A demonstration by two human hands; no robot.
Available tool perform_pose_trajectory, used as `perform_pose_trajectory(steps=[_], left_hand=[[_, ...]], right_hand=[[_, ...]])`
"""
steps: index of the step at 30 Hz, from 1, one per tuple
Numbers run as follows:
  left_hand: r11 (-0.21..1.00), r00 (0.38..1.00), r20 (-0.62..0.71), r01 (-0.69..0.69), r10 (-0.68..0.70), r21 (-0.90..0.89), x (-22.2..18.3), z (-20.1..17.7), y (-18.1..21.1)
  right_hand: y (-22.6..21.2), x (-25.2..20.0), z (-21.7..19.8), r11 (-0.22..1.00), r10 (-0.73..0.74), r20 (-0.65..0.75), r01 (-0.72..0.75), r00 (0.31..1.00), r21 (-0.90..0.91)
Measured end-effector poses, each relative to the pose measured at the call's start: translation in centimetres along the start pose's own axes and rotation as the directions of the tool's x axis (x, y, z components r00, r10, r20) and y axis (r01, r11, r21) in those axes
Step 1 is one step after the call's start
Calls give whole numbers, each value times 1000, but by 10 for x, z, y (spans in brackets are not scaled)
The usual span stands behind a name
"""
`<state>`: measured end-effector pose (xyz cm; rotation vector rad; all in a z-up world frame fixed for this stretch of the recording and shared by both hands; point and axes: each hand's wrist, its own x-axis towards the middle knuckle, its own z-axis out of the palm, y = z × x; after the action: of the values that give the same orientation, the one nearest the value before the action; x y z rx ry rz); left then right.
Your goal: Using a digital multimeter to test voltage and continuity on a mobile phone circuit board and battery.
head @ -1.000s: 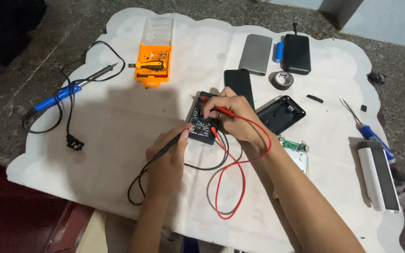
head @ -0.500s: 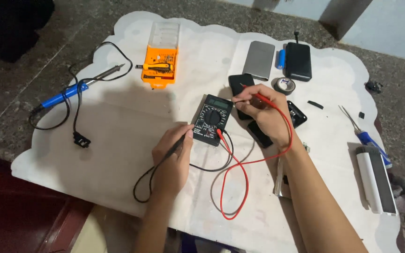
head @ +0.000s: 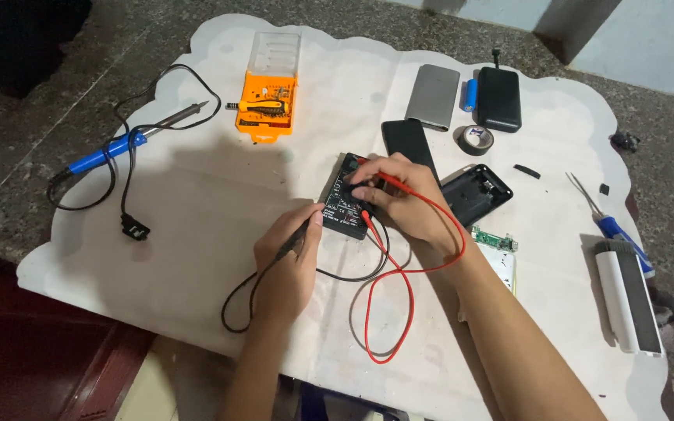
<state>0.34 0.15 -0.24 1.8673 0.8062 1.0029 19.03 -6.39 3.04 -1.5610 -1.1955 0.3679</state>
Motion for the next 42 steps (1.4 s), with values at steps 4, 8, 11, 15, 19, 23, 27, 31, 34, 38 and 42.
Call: perform_pose_trajectory(steps=[4, 8, 11, 15, 19, 23, 27, 31, 34, 38, 42], left_hand=[[1000, 1000, 12, -18, 17, 19, 0, -1, -2], [998, 999, -3, -50, 50, 27, -1, 3, -3], [989, 995, 8, -101, 101, 104, -3, 4, -2], [929, 957, 51, -290, 286, 230, -3, 8, -5], [945, 971, 24, -237, 238, 225, -5, 10, -1], [973, 989, 45, -146, 140, 179, 0, 4, 11], [992, 998, 41, -54, 50, 118, 4, 3, 13], [993, 998, 43, 32, -37, 113, 3, 4, 16], [992, 998, 41, 44, -49, 120, 7, 6, 14], [989, 998, 61, 23, -32, 147, 9, 9, 5], [993, 997, 70, 16, -25, 121, 8, 7, 4]], right_hand=[[3, 1, 5, 997, 43, -110, -49, 993, -53], [1, -2, 14, 978, 130, -170, -155, 977, -142], [13, -4, 23, 948, 110, -192, -162, 975, -275], [9, -8, 26, 926, 117, -249, -196, 961, -322], [14, -11, 33, 932, 112, -283, -199, 953, -302], [11, -11, 34, 949, 102, -285, -179, 953, -259], [-10, -18, 21, 955, 204, -258, -250, 944, -159], [-10, -22, 20, 953, 205, -270, -255, 941, -165], [-3, -18, 25, 942, 161, -282, -233, 946, -242], [3, -15, 23, 941, 165, -250, -228, 954, -250], [-1, -13, 18, 952, 234, -191, -264, 953, -154]])
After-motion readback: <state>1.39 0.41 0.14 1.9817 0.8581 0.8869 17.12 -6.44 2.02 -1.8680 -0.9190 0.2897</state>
